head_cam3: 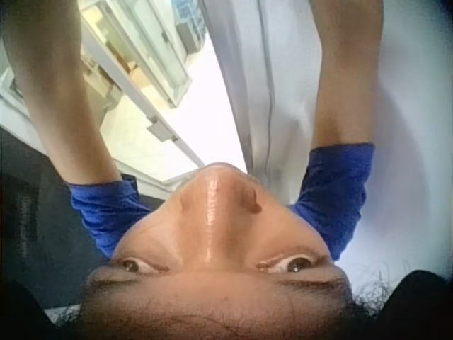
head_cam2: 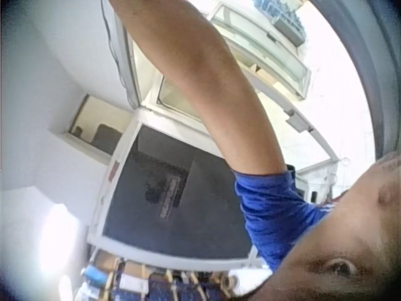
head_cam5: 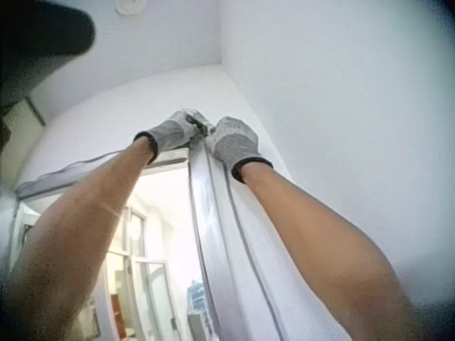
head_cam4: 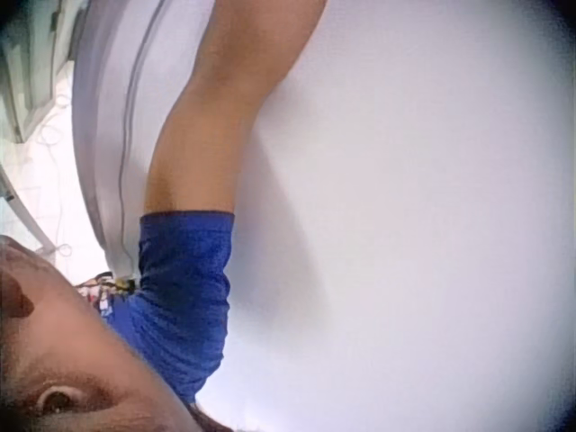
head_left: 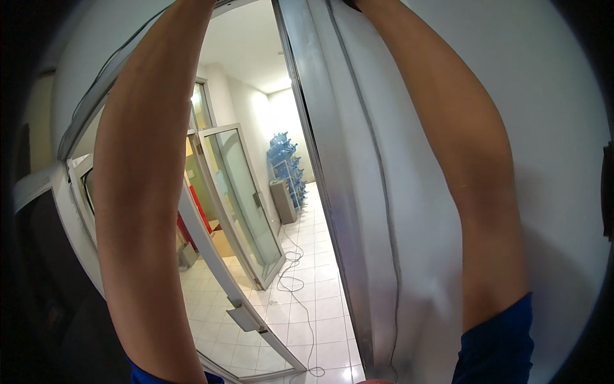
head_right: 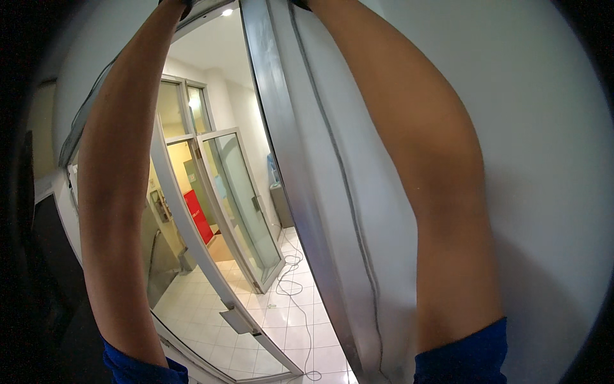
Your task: The person applies putty to a wall using a scraper and a long straightedge to smooth out the surface and fill gaps.
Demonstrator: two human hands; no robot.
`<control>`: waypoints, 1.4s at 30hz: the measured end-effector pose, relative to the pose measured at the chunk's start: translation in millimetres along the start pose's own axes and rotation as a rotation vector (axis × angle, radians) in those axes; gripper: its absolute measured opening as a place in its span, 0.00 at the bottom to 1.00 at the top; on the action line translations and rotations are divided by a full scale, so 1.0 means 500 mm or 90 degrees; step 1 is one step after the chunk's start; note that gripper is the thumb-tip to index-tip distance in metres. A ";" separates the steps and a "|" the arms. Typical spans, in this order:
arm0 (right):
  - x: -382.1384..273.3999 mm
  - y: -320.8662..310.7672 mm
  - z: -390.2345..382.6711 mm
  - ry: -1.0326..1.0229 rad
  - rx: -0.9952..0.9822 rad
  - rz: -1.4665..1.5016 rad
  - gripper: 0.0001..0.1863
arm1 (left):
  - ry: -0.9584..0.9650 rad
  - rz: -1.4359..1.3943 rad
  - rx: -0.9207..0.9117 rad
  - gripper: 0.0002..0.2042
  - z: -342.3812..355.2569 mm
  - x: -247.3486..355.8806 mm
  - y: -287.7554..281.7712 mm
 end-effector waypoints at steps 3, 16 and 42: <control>-0.012 0.007 0.006 -0.018 -0.002 0.001 0.20 | 0.035 0.114 0.031 0.10 0.000 0.006 -0.013; -0.023 0.008 0.031 -0.056 0.054 -0.041 0.16 | 0.030 0.104 0.093 0.07 0.005 0.020 -0.017; -0.101 -0.047 0.030 -0.177 0.092 0.251 0.14 | 0.034 0.219 0.147 0.11 -0.056 0.140 -0.145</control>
Point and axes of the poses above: each hand's wrist, its own z-axis towards the middle knuckle, its own y-axis out of the palm, x = y × z, the point moved 9 cm from there along z, towards the middle knuckle, and after that the axes turned 1 degree about x, right-handed, at the moved point
